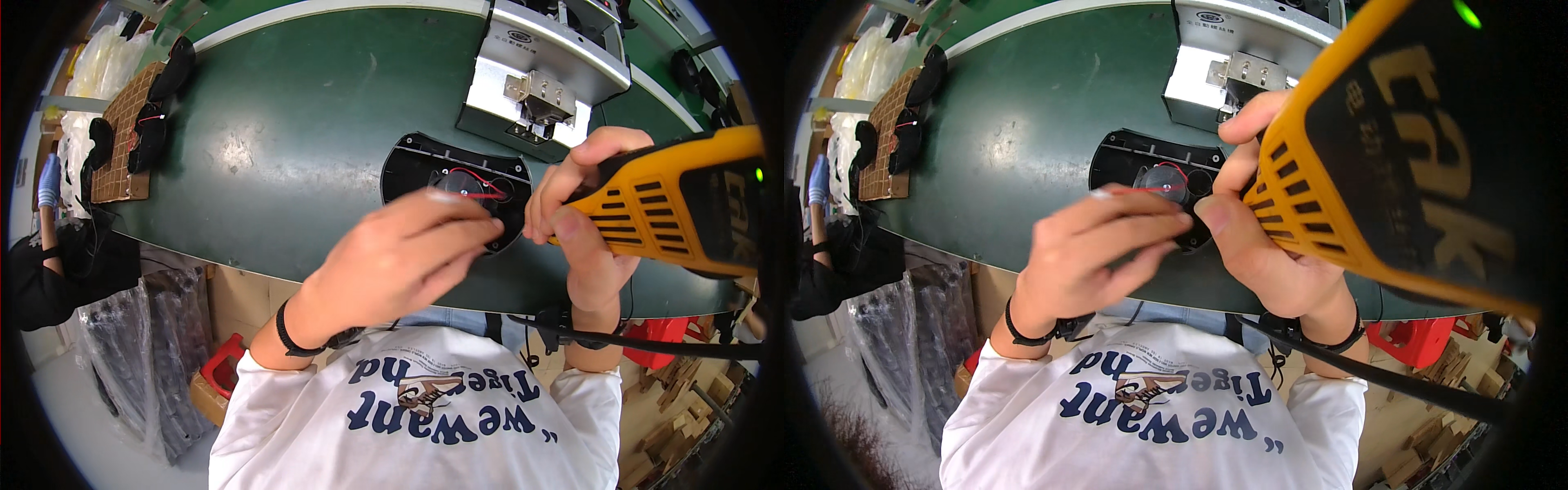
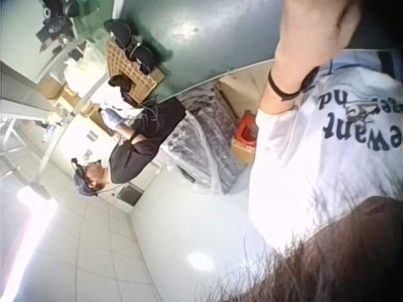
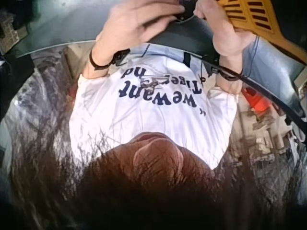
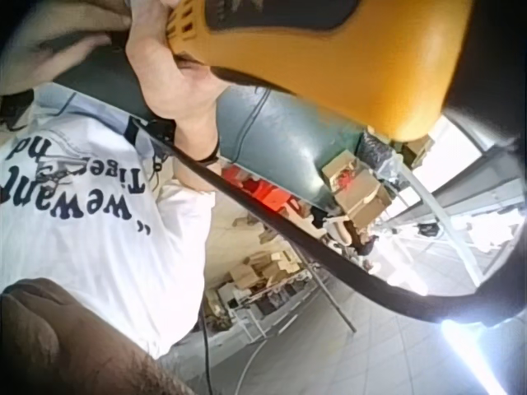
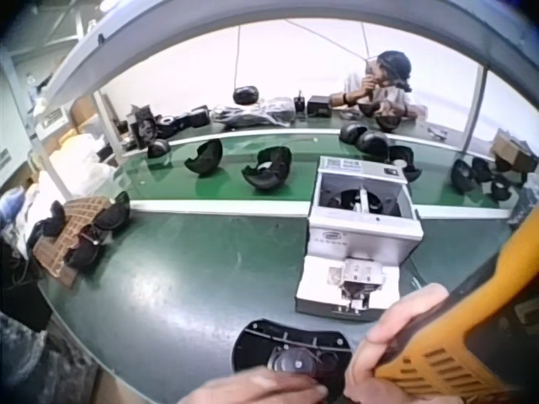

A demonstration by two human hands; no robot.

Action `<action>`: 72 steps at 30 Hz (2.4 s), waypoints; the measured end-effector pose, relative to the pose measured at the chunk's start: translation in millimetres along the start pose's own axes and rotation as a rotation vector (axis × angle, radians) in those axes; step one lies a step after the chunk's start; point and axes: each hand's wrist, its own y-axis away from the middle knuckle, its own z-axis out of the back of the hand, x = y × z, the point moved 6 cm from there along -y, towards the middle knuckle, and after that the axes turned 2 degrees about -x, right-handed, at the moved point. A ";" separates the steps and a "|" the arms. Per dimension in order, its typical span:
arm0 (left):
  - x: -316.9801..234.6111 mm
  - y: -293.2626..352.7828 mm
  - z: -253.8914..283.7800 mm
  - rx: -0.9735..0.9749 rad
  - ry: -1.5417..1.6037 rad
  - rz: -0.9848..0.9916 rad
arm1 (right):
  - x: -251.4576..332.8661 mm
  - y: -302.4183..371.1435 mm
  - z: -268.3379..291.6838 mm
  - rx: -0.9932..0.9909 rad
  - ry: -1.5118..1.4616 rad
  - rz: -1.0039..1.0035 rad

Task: Assembling electronic components using a power screwdriver on a workbench.

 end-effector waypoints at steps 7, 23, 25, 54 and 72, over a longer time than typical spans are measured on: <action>18.2 18.2 5.7 0.023 -0.373 -0.031 | -1.2 0.5 -1.7 -0.023 -0.027 -0.038; 22.5 -2.9 12.8 0.226 -0.421 0.000 | -4.4 -2.0 0.7 -0.053 -0.194 -0.097; 30.8 -1.9 15.3 0.177 -0.337 -0.008 | -4.8 -3.0 0.8 -0.050 -0.208 -0.090; 45.8 1.1 19.5 0.009 -0.007 -0.078 | -3.0 -4.2 -0.7 0.014 -0.160 -0.046; 47.1 0.6 14.3 0.129 0.004 -0.019 | -2.8 -4.5 0.5 0.031 -0.155 -0.031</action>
